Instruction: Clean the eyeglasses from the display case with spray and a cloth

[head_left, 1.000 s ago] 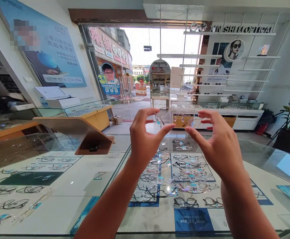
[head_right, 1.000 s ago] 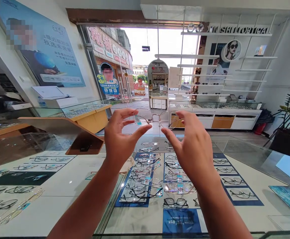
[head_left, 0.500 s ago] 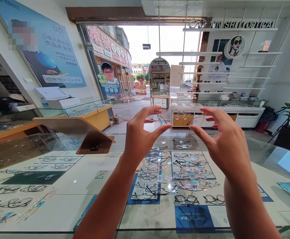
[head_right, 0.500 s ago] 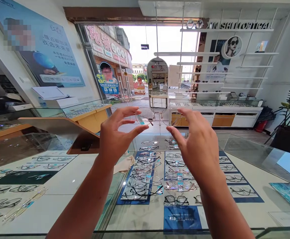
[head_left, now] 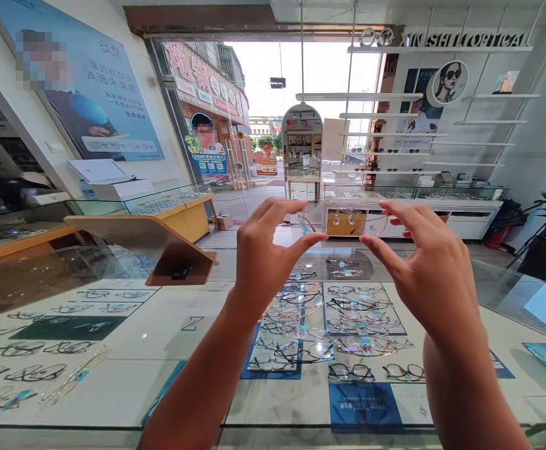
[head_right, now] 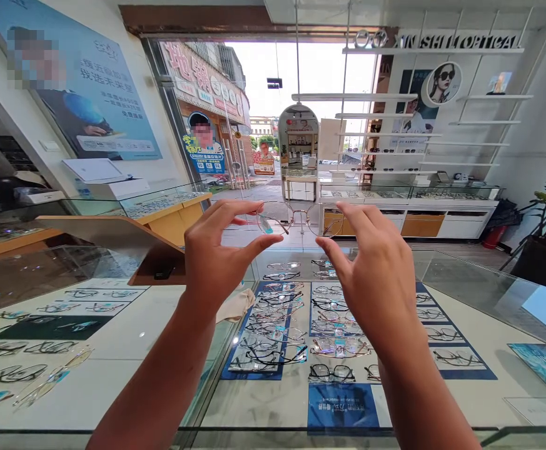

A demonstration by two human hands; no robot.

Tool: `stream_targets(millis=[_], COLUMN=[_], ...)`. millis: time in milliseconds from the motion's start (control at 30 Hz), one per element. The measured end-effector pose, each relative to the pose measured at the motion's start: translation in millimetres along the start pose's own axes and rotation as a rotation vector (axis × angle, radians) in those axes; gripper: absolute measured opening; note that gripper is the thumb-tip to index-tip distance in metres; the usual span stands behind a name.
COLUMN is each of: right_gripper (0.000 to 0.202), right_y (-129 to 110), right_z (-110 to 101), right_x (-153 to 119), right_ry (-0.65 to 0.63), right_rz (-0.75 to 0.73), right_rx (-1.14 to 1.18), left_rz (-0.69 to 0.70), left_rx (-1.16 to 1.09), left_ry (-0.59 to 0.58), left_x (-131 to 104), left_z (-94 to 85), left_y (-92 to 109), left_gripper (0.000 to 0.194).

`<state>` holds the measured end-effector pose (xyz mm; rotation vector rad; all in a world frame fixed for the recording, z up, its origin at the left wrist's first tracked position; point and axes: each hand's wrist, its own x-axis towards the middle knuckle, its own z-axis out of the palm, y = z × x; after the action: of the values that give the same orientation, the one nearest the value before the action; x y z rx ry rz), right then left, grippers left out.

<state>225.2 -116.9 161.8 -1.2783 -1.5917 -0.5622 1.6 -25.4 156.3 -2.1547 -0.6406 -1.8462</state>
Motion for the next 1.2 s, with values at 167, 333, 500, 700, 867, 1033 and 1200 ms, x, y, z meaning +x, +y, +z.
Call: stream_targets(millis=[167, 333, 500, 700, 867, 1033, 1200], right_gripper=[0.044, 0.045, 0.046, 0.046, 0.05, 0.051, 0.051], right_y=[-1, 1, 2, 3, 5, 9, 11], right_z=[0, -1, -2, -2, -2, -2, -2], right_x=[2, 1, 1, 0, 0, 3, 4], right_ry=[-0.041, -0.061, -0.076, -0.087, -0.104, -0.139, -0.16], right_rz=[0.007, 0.011, 0.01, 0.01, 0.006, 0.015, 0.004], right_rx=[-0.045, -0.064, -0.067, -0.078, -0.092, -0.109, -0.088], left_rz=[0.019, 0.011, 0.008, 0.003, 0.009, 0.027, 0.059], left_rx=[0.024, 0.03, 0.021, 0.015, 0.022, 0.046, 0.062], left_ry=[0.003, -0.011, -0.017, -0.02, -0.014, -0.01, -0.001], left_x=[0, 0, 1, 0, 0, 0, 0], left_z=[-0.9, -1.0, -1.8, -1.7, -1.5, -1.7, -1.4], left_y=[0, 0, 2, 2, 4, 7, 6], left_gripper=[0.042, 0.045, 0.044, 0.043, 0.045, 0.043, 0.043])
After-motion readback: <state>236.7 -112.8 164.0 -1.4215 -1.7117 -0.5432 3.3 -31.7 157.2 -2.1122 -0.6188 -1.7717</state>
